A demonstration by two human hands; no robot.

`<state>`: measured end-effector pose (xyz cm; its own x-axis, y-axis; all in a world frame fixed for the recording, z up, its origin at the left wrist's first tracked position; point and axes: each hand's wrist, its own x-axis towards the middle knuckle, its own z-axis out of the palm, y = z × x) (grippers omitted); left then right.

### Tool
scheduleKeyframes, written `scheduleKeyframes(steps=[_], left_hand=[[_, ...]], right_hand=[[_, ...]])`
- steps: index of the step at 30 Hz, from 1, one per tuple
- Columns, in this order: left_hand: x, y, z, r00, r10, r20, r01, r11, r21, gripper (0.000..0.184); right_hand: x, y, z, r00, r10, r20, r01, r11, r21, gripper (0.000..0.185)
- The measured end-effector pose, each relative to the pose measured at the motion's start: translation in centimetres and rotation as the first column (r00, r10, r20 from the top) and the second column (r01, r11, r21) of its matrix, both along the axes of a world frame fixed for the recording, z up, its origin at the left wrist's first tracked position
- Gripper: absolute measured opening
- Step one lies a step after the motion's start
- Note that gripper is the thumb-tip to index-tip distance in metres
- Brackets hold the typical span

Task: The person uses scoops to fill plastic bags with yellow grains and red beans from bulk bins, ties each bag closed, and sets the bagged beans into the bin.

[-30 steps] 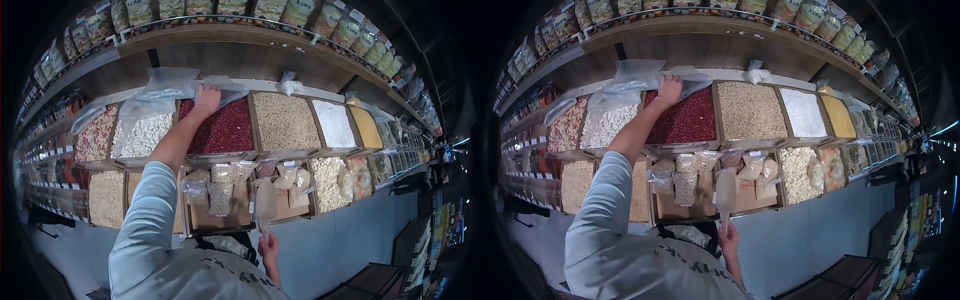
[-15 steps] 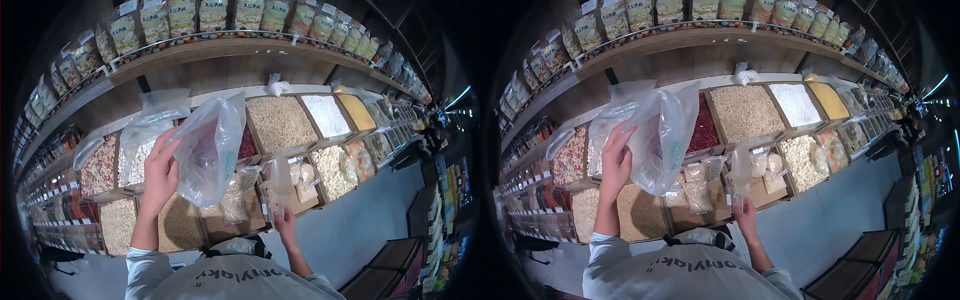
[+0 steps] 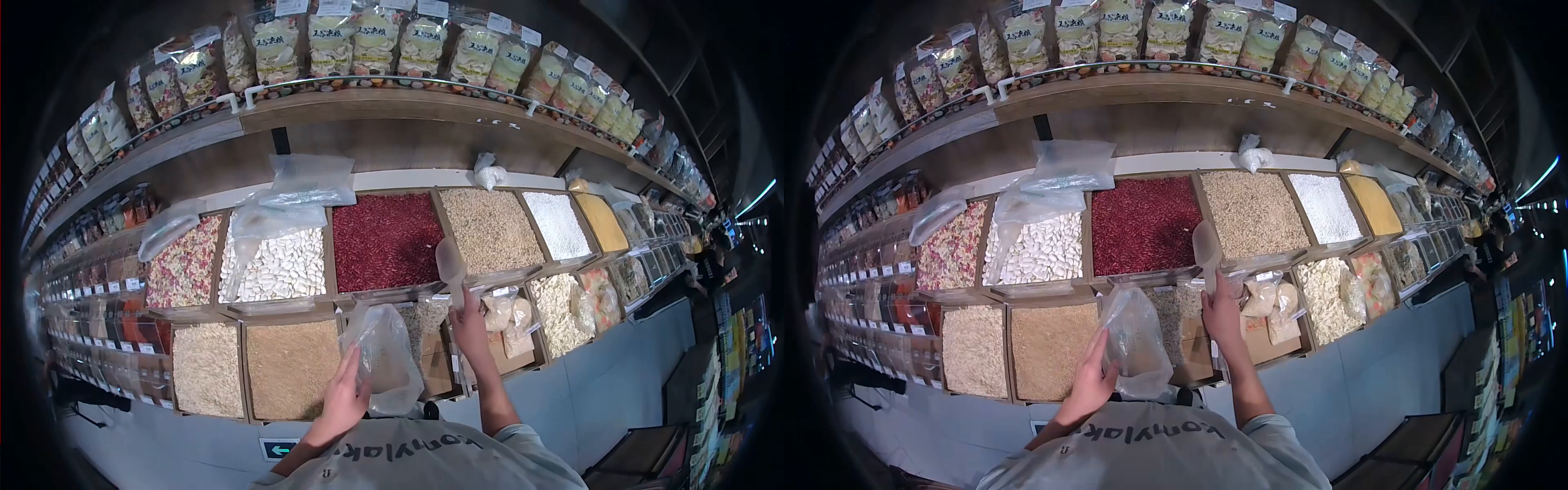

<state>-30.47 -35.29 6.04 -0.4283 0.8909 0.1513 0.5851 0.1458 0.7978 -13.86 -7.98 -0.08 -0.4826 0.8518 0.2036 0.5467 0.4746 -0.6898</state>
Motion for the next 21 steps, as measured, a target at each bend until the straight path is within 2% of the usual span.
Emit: scheduleKeyframes(steps=[1,3,4,5,7,9,11,13,15,17,19,20,21], left_hand=[[-0.2,0.4,-0.1,1.0,0.004,-0.005,-0.004,1.0,0.011,0.069],[-0.7,1.3,-1.0,0.999,-0.041,-0.007,0.041,0.997,0.068,0.068],[-1.1,2.0,-1.9,0.993,-0.039,-0.115,0.054,0.991,0.124,0.067],[-1.3,2.4,-1.5,0.992,-0.04,-0.116,0.055,0.99,0.13,0.067],[-1.4,3.2,-0.9,0.989,-0.044,0.139,0.034,0.997,0.073,0.068],[-1.6,3.8,-1.4,0.994,-0.052,0.096,0.04,0.991,0.125,0.067],[-2.0,4.1,-1.9,0.997,-0.06,0.048,0.051,0.983,0.175,0.066],[-2.4,4.2,-2.3,0.991,-0.048,0.125,0.015,0.967,0.253,0.064],[-3.2,4.0,-3.0,0.986,-0.044,0.159,-0.004,0.957,0.29,0.064],[-3.6,3.8,-3.2,0.978,-0.041,0.204,-0.026,0.948,0.318,0.063],[-3.7,3.2,-3.1,0.911,0.041,0.409,-0.185,0.93,0.319,0.066],[-3.8,3.1,-3.0,0.95,0.077,0.302,-0.189,0.912,0.364,0.067],[-3.8,3.2,-2.6,0.949,0.076,0.304,-0.189,0.913,0.362,0.067]], right_hand=[[-0.7,0.8,-0.2,0.98,-0.026,0.199,0.014,0.998,0.061,0.062],[-2.5,1.2,0.3,0.979,-0.062,0.196,0.039,0.992,0.119,0.061],[-3.2,1.4,0.5,0.953,-0.095,0.288,0.054,0.988,0.147,0.062],[-3.8,1.5,0.7,0.917,-0.13,0.378,0.069,0.983,0.172,0.062],[-4.6,1.9,0.6,0.903,-0.133,0.408,0.064,0.982,0.178,0.064],[-5.3,2.2,0.1,0.874,-0.13,0.468,0.05,0.983,0.178,0.067],[-6.0,2.3,-0.8,0.874,-0.132,0.468,0.056,0.983,0.172,0.068],[-7.0,2.6,-1.4,0.876,-0.136,0.462,0.06,0.983,0.176,0.069],[-7.7,2.4,-1.8,0.924,-0.082,0.374,0.044,0.993,0.109,0.069],[-8.2,2.7,-2.0,0.917,-0.059,0.395,0.033,0.997,0.072,0.069],[-8.6,2.8,-2.6,0.957,-0.017,0.291,0.019,1.0,-0.004,0.067],[-8.7,3.3,-3.5,0.983,0.016,0.185,-0.007,0.999,-0.049,0.066],[-9.0,4.1,-5.2,0.982,0.015,0.188,-0.005,0.999,-0.051,0.066]])
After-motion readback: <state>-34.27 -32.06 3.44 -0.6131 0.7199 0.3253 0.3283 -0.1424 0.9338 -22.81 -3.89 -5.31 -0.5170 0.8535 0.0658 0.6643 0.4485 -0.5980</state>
